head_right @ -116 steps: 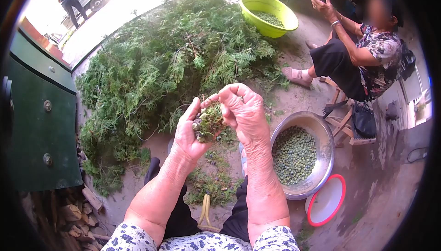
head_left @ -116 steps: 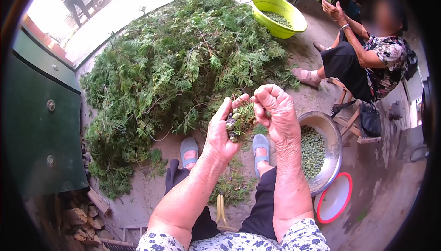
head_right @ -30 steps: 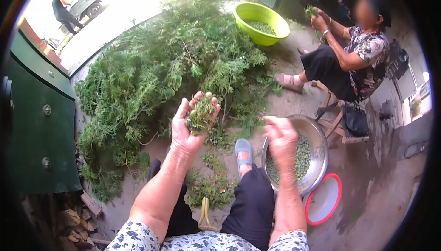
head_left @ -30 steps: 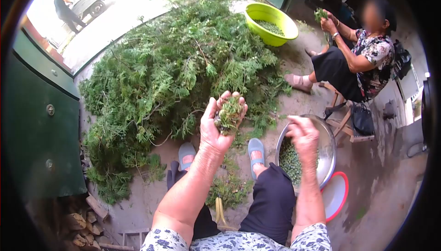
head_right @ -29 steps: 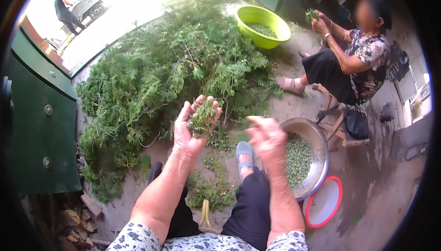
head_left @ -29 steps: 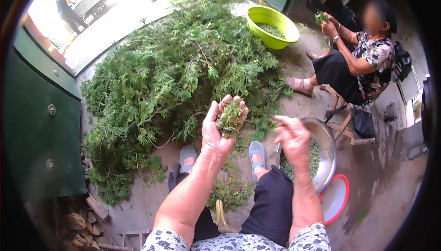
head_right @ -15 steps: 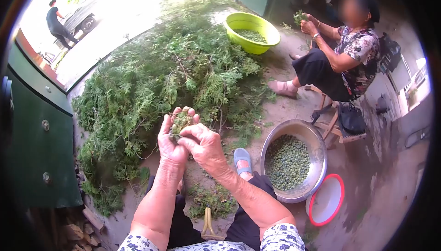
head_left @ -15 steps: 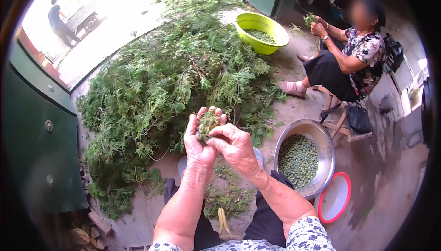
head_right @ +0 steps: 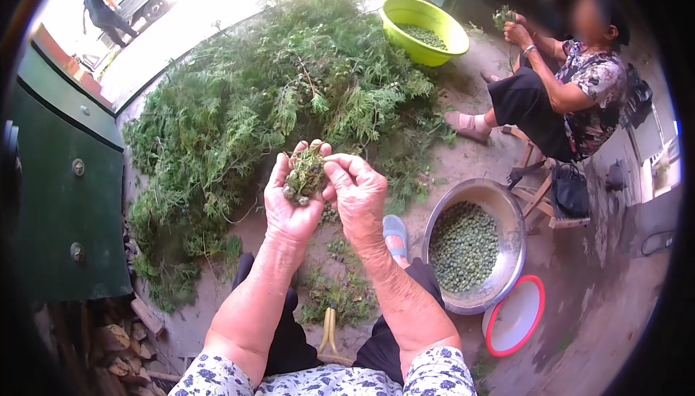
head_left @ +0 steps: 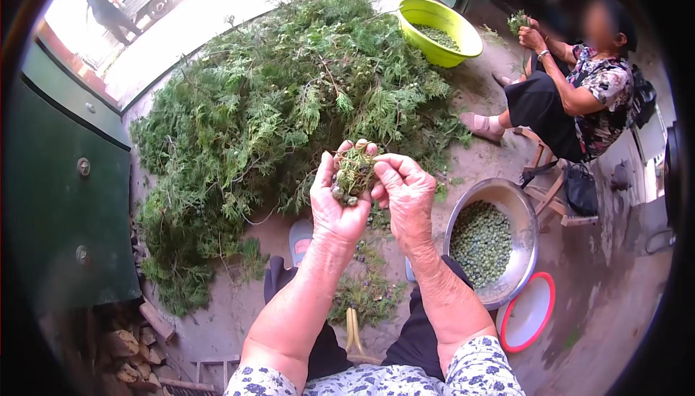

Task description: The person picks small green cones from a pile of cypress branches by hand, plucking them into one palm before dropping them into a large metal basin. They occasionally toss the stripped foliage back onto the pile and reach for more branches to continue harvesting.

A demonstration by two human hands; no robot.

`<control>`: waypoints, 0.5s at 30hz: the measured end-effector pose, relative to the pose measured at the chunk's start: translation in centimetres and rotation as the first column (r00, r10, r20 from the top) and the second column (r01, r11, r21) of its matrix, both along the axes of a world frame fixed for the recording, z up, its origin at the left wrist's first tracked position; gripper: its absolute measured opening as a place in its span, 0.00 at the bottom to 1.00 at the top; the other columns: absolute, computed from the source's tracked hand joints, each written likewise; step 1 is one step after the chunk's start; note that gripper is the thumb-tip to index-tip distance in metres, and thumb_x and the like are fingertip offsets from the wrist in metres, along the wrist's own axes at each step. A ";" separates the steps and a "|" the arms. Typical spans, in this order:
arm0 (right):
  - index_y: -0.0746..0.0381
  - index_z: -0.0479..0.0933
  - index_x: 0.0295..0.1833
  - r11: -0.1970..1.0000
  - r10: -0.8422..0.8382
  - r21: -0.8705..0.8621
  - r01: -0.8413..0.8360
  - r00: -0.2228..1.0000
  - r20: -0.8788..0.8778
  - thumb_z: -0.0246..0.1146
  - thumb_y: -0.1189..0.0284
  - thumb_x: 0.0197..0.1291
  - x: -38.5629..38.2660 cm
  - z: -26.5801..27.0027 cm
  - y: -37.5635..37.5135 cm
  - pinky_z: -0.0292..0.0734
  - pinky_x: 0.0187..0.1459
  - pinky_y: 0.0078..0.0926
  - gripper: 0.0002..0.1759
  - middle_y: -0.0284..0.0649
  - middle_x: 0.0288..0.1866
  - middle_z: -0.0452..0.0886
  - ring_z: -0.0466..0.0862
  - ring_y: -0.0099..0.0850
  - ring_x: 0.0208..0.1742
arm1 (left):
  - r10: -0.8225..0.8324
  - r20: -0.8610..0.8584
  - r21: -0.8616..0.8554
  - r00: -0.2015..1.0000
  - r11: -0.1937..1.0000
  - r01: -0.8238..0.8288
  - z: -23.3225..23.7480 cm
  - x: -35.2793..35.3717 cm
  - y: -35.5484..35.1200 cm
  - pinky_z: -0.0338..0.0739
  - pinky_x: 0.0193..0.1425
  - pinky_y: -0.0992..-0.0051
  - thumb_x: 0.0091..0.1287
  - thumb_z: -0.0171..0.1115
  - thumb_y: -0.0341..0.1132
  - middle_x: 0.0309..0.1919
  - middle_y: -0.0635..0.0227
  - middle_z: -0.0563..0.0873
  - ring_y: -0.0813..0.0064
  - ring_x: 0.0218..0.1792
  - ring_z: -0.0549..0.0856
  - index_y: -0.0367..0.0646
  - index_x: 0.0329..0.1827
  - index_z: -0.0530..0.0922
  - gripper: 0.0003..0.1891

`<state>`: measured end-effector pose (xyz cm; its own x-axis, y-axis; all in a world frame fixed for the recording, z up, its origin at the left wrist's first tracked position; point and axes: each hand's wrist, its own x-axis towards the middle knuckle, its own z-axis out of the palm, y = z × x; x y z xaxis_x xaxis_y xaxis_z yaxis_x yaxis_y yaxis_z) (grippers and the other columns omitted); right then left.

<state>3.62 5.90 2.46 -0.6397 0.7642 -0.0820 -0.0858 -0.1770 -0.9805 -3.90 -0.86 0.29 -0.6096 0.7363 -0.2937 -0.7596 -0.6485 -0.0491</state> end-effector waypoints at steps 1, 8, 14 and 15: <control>0.65 0.79 0.42 0.999 -0.018 -0.026 0.017 0.999 -0.042 0.61 0.76 0.61 0.0 -0.2 0.3 0.68 0.19 0.11 0.06 0.29 0.25 0.79 0.76 0.14 0.21 | 0.002 0.003 -0.004 1.000 1.000 -0.002 -0.1 0.0 0.0 0.69 0.64 0.56 0.73 0.45 0.42 0.54 0.52 0.77 0.55 0.59 0.74 0.37 0.55 0.71 0.17; 0.66 0.76 0.43 0.979 -0.056 -0.206 0.015 0.980 -0.192 0.57 0.77 0.63 -0.2 -0.5 1.2 0.75 0.23 0.16 0.05 0.34 0.28 0.80 0.79 0.19 0.24 | -0.012 -0.020 -0.032 1.000 0.999 0.011 0.3 0.1 0.2 0.75 0.58 0.59 0.73 0.46 0.44 0.52 0.53 0.78 0.56 0.56 0.77 0.38 0.54 0.70 0.18; 0.65 0.72 0.45 0.945 -0.067 -0.323 -0.046 0.942 -0.329 0.54 0.75 0.66 0.1 -1.2 1.2 0.78 0.25 0.22 0.05 0.37 0.32 0.79 0.81 0.24 0.26 | 0.018 -0.019 -0.008 1.000 1.000 -0.018 0.5 0.1 -0.1 0.74 0.60 0.57 0.73 0.44 0.45 0.52 0.54 0.78 0.55 0.57 0.76 0.39 0.55 0.69 0.19; 0.64 0.71 0.46 0.927 -0.086 -0.372 -0.058 0.928 -0.361 0.54 0.75 0.67 0.0 -1.1 1.4 0.79 0.25 0.23 0.06 0.37 0.31 0.79 0.81 0.25 0.26 | 0.019 -0.031 -0.011 0.999 1.000 -0.020 0.7 0.0 -0.2 0.73 0.61 0.56 0.74 0.43 0.45 0.53 0.53 0.78 0.55 0.57 0.76 0.39 0.55 0.69 0.19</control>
